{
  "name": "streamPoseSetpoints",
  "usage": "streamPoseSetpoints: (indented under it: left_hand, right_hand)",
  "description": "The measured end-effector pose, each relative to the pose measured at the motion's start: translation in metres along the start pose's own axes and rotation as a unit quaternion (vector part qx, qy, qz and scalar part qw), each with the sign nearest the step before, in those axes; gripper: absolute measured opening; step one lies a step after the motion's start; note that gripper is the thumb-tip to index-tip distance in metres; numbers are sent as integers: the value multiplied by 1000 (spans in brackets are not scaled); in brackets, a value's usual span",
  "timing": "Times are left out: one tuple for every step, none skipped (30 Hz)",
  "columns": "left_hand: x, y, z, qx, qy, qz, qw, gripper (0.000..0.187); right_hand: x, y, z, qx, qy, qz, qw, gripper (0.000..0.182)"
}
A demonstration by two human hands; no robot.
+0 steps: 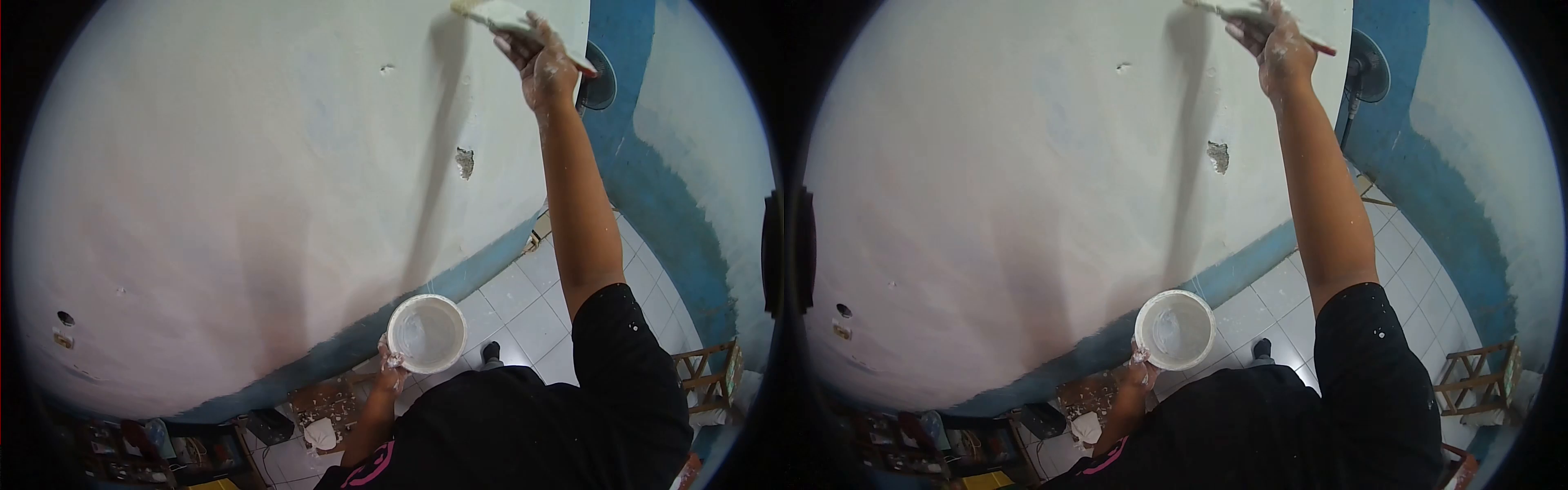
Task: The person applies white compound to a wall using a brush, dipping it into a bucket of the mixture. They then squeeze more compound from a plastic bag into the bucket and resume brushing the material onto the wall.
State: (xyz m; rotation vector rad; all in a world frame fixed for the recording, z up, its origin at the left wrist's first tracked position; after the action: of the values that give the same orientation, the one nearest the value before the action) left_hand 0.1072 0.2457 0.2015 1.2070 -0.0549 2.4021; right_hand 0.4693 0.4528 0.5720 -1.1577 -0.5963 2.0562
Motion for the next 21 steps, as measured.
streamPoseSetpoints:
  left_hand:
    - [-4, -5, 1, 13, 0, 1, 1000, 75]
    - [-8, -11, 1, 26, 0, 3, 1000, 75]
    - [-12, -17, 1, 39, 0, 5, 999, 75]
    - [-14, -22, 3, 27, 12, 8, 1000, 70]
    - [-16, -27, 4, 16, 25, 13, 999, 66]
    - [-17, -36, 7, 6, 38, 18, 999, 61]
    - [-19, -40, 8, 4, 25, 13, 1000, 60]
    - [-19, -47, 8, 1, 12, 9, 1000, 58]
    - [-18, -53, 10, -2, -2, 5, 1000, 57]
    - [-17, -60, 12, 5, -6, 3, 1000, 60]
    - [-15, -68, 16, 12, -10, 1, 1000, 64]
    - [-14, -75, 19, 19, -15, -2, 1000, 67]
    - [-16, -86, 15, 23, -2, -17, 1000, 66]
    - [-22, -94, 8, 24, 8, -30, 999, 65]
    - [-22, -99, 15, 32, 6, -38, 999, 64]
    - [-21, -104, 21, 40, 4, -45, 998, 63]
    - [-11, -105, 46, 55, -10, -46, 997, 62]
    - [-6, -108, 61, 69, -24, -47, 996, 61]
    - [-13, -113, 57, 64, -4, -30, 998, 60]
    - [-23, -127, 42, 63, 17, -15, 998, 59]
    - [-33, -130, 34, 58, 38, 3, 998, 58]
  right_hand:
    - [-6, 1, 0, -2, 8, -14, 1000, 42]
    - [-10, 4, -3, -4, 16, -29, 999, 44]
    - [10, 18, -20, -15, 82, -2, 997, 46]
    - [32, 43, -33, -7, 198, 5, 980, 48]
    - [66, 74, -52, 10, 231, 80, 970, 51]
    - [119, 98, -94, 38, 283, 26, 958, 36]
    - [127, 130, -97, 72, 180, 144, 970, 34]
    - [134, 149, -110, 104, 139, 224, 959, 39]
    - [135, 154, -115, 135, 95, 303, 939, 44]
    - [135, 148, -118, 125, 99, 327, 931, 44]
    - [134, 138, -120, 115, 102, 351, 924, 44]
    - [125, 125, -115, 105, 105, 374, 915, 45]
    - [120, 97, -103, 66, 106, 324, 938, 48]
    - [106, 71, -91, 44, 100, 276, 955, 49]
    - [89, 46, -76, 20, 64, 229, 971, 48]
    - [63, 25, -58, 13, 53, 203, 978, 46]
    - [45, 12, -47, 15, 33, 145, 989, 43]
    - [36, 4, -44, -5, 23, 93, 995, 41]
    - [29, 1, -45, -26, 13, 42, 999, 39]
    - [48, -3, -58, -56, 33, 9, 998, 35]
    - [63, 10, -73, -88, 54, -31, 994, 31]
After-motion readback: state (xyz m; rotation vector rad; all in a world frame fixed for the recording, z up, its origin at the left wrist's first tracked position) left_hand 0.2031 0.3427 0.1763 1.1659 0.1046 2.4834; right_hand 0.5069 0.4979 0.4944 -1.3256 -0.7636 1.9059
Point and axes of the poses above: each hand's wrist, its own y-axis away from the middle knuckle, its own z-axis out of the palm, x = y × z, the point moved 4 cm from there along -y, towards the middle knuckle, and after that the axes turned 9 degrees about -x, right-handed, at the moved point
